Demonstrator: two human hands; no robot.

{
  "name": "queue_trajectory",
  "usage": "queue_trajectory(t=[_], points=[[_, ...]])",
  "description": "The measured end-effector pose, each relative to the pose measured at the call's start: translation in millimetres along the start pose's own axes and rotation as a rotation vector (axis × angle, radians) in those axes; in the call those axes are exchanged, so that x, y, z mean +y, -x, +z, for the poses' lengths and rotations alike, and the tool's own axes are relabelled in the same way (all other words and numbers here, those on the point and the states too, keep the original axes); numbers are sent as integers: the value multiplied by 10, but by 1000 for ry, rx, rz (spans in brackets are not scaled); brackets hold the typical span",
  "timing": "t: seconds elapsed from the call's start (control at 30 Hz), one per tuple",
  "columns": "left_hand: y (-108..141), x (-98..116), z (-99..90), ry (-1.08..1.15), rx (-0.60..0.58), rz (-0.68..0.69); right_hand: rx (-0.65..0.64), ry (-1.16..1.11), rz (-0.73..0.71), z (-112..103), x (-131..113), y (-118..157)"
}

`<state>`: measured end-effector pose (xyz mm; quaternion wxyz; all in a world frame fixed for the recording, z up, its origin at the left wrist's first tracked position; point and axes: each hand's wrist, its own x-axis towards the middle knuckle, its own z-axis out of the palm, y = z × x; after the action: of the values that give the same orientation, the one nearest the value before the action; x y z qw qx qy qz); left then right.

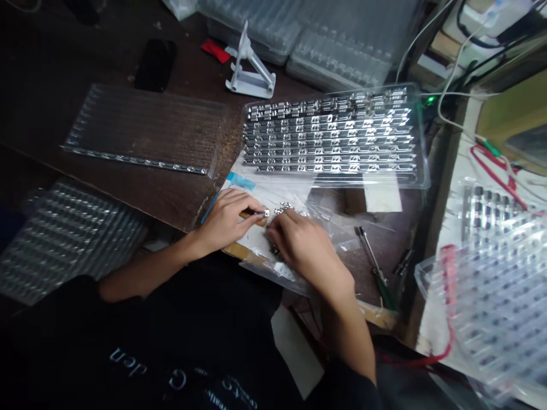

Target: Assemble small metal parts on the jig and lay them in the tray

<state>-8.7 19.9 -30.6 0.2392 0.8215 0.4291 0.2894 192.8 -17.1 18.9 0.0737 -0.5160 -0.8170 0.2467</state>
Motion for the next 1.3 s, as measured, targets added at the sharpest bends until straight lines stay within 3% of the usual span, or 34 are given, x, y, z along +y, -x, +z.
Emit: queue_trajectory(t=[0.13,0.33,0.53,0.67,0.8,0.93,1.03,1.17,1.3], points=[[-1,10,-14,40,4,3,78,-120,31,-48,75,43],[64,-6,-105,188,213,-12,44,108,102,-14,32,-30],[150,-87,-326,58,217,-28,68,294,150,104,-7,-141],[171,-180,-428,-31,206,-83,76,230,66,121,11,-156],[199,-252,-466,-56,210,-112,214,-25,-7,116,14,-161],[191,-366,-553,-92,188,-141,281,-120,-51,162,-30,-207],[136,-531,-689,-99,263,-142,307,-152,-50,218,-73,-254],[53,-745,-867,-60,398,-155,276,-147,-103,275,-129,-296],[7,-822,-936,-153,336,-136,182,21,-116,307,-177,-293]])
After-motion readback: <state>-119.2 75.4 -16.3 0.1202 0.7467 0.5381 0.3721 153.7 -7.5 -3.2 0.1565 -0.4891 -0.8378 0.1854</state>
